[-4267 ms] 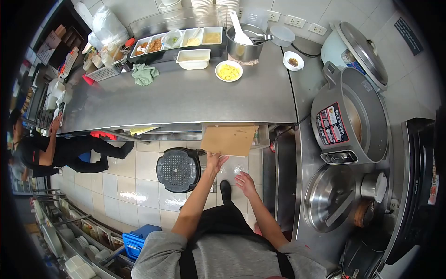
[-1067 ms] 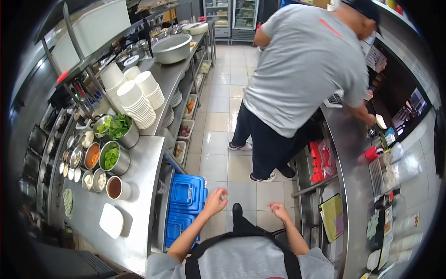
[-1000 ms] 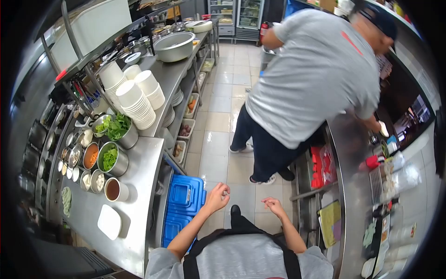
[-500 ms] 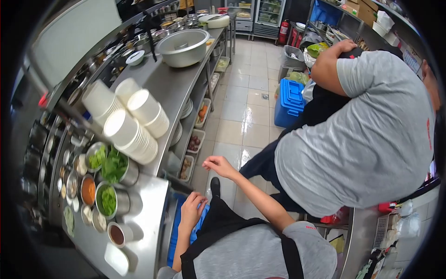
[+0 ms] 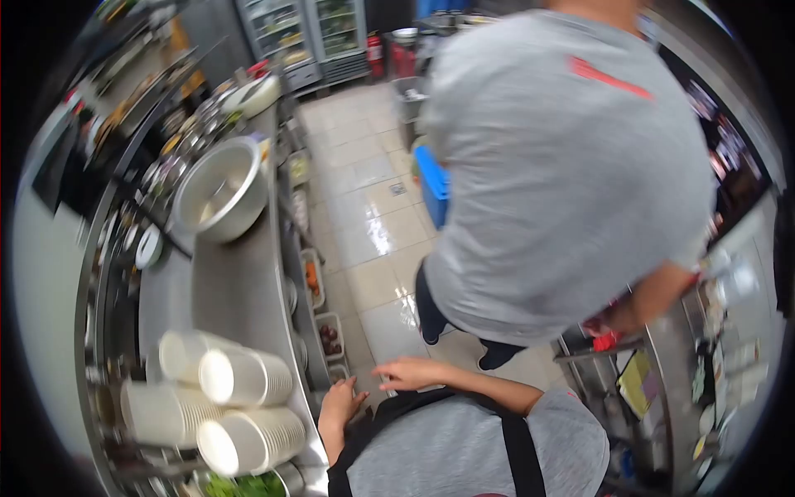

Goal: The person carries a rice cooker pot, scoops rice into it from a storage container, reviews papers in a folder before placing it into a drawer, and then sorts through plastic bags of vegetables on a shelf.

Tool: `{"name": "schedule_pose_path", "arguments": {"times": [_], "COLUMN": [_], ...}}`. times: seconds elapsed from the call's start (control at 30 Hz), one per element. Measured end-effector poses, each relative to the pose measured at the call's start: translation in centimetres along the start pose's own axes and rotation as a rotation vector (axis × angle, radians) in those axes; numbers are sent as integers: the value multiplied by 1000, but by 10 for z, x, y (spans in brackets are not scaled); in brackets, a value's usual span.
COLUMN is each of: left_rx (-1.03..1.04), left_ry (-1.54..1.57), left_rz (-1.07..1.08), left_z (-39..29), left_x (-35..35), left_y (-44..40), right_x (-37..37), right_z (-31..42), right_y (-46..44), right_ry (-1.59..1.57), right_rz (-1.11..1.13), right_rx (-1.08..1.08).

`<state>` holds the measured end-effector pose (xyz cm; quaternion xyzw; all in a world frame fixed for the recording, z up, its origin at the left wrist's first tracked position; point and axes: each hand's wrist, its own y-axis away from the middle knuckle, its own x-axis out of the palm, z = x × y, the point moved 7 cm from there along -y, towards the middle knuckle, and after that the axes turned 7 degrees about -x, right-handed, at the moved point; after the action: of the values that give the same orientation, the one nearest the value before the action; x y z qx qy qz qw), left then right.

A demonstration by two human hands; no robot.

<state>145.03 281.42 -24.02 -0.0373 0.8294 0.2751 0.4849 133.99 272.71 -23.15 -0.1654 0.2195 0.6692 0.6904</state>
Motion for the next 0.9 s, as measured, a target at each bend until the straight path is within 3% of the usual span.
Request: {"name": "schedule_pose_path", "arguments": {"times": [0.17, 0.27, 0.3, 0.43, 0.57, 0.7, 0.8, 0.9], "left_rx": [201, 249, 254, 290, 413, 303, 199, 164], "left_ry": [-79, -109, -129, -165, -165, -134, -139, -112], "left_rz": [34, 119, 137, 187, 82, 143, 163, 173], "left_z": [-25, -42, -50, -88, -119, -123, -102, -81], "left_x": [-10, -9, -8, -12, -29, -50, -52, -60], "left_y": [-49, -79, -89, -122, -143, -166, -194, -219], "right_x": [-3, -21, -27, -46, -86, -123, -146, -161], "right_z": [-28, -40, -44, -68, -76, -98, -111, -138], "right_y": [50, 90, 106, 149, 163, 141, 113, 81], "right_ry": [7, -25, -51, -144, -179, -133, -124, -86], "right_rz": [-34, -240, -192, -341, -384, -329, -322, -293], "right_rx": [115, 119, 257, 416, 495, 516, 352, 324]}}
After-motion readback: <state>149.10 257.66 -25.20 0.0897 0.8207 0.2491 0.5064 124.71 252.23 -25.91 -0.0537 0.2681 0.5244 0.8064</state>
